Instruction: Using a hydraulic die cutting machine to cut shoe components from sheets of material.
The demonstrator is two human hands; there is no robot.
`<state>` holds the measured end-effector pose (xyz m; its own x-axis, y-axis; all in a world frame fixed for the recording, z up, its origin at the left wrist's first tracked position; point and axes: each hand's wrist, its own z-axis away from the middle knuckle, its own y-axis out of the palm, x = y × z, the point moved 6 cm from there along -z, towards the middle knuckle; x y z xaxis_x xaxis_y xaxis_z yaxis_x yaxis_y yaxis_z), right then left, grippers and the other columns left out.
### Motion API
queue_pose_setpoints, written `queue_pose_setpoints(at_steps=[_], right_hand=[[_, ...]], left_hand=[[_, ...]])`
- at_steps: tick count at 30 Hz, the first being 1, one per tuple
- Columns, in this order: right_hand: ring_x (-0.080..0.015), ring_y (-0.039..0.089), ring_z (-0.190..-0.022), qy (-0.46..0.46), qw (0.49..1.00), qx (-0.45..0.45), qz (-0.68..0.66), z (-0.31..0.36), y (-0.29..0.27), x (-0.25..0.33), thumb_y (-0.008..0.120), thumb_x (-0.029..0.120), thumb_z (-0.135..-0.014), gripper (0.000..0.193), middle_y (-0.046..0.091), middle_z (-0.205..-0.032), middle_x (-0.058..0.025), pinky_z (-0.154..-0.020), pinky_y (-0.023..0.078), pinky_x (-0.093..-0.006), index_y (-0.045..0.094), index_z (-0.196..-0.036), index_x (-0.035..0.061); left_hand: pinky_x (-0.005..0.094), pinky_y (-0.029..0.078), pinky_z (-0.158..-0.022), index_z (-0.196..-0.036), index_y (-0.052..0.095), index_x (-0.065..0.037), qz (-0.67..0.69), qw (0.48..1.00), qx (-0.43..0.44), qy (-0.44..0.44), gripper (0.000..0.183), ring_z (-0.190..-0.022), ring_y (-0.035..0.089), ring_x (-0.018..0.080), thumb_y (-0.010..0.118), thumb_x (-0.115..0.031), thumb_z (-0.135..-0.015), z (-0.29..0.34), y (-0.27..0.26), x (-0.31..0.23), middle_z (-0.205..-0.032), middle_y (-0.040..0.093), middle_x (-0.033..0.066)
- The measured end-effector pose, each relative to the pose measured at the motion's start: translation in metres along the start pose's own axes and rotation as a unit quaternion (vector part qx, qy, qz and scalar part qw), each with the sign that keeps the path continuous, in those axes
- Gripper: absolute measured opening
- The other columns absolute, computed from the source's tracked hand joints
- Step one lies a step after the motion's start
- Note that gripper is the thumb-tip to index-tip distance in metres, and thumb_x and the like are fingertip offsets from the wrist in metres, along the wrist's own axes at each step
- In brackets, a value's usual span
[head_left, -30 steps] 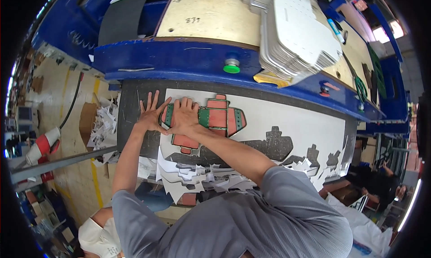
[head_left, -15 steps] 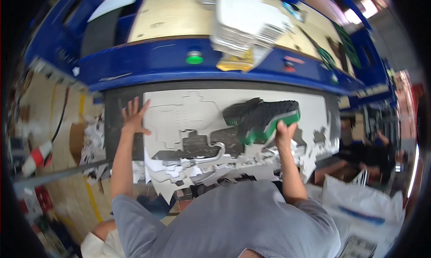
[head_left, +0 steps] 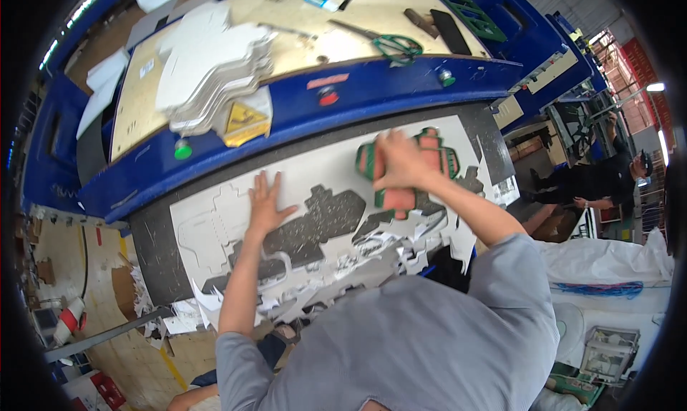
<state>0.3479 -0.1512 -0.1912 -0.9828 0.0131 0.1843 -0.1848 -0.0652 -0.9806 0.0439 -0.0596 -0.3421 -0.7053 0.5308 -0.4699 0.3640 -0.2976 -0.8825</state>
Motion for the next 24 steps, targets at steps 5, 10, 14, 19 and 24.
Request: queue_pose_setpoints(at_steps=[5, 10, 14, 19, 24], right_hand=[[-0.0383, 0.043, -0.115, -0.023, 0.999, 0.031, 0.018, -0.051, 0.099, -0.024, 0.084, 0.047, -0.048, 0.094, 0.046, -0.118, -0.023, -0.091, 0.039, -0.0553, 0.05, -0.121, -0.0011], [-0.0364, 0.039, -0.118, 0.025, 0.997, 0.015, -0.07, -0.083, 0.111, -0.03, 0.082, 0.05, -0.052, 0.093, 0.045, -0.118, -0.0214, -0.096, 0.034, -0.0555, 0.049, -0.123, -0.0008], [-0.0395, 0.033, -0.129, -0.049, 0.978, -0.05, -0.194, -0.036, 0.089, -0.102, 0.08, 0.05, -0.062, 0.104, 0.037, -0.136, -0.0249, -0.107, 0.031, -0.0453, 0.033, -0.141, 0.0027], [-0.0361, 0.032, -0.131, 0.15, 0.968, 0.124, -0.157, 0.044, 0.087, -0.225, 0.09, 0.028, -0.046, 0.112, 0.04, -0.135, -0.0201, -0.107, 0.034, -0.0415, 0.033, -0.141, 0.0082], [-0.032, 0.041, -0.124, 0.054, 0.952, -0.021, -0.301, 0.051, 0.108, -0.245, 0.088, 0.027, -0.053, 0.094, 0.046, -0.129, -0.0143, -0.103, 0.037, -0.0407, 0.045, -0.135, 0.0101]], left_hand=[[0.0605, -0.011, -0.107, -0.151, -0.001, -0.028, -0.086, 0.978, 0.149, -0.115, 0.122, -0.139, -0.024, 0.0365, 0.073, -0.066, -0.062, -0.041, 0.043, -0.037, -0.152, -0.022, 0.0208], [0.0614, -0.009, -0.107, -0.151, 0.001, -0.028, -0.082, 0.965, 0.187, -0.165, 0.126, -0.139, -0.026, 0.0359, 0.08, -0.058, -0.058, -0.045, 0.038, -0.031, -0.152, -0.024, 0.0192], [0.0624, 0.004, -0.109, -0.148, 0.02, -0.021, -0.022, 0.986, 0.107, -0.129, 0.115, -0.144, -0.005, 0.0369, 0.085, -0.047, -0.057, -0.066, 0.043, -0.036, -0.155, -0.002, 0.0227], [0.0594, 0.006, -0.111, -0.147, 0.026, -0.02, 0.02, 0.999, 0.046, 0.01, 0.116, -0.144, 0.002, 0.0377, 0.089, -0.038, -0.052, -0.109, 0.06, -0.109, -0.155, 0.006, 0.0219], [0.0551, -0.005, -0.112, -0.145, 0.032, -0.019, -0.008, 0.999, 0.039, 0.003, 0.113, -0.144, -0.006, 0.0352, 0.087, -0.047, -0.051, -0.111, 0.08, -0.11, -0.155, 0.004, 0.0204]])
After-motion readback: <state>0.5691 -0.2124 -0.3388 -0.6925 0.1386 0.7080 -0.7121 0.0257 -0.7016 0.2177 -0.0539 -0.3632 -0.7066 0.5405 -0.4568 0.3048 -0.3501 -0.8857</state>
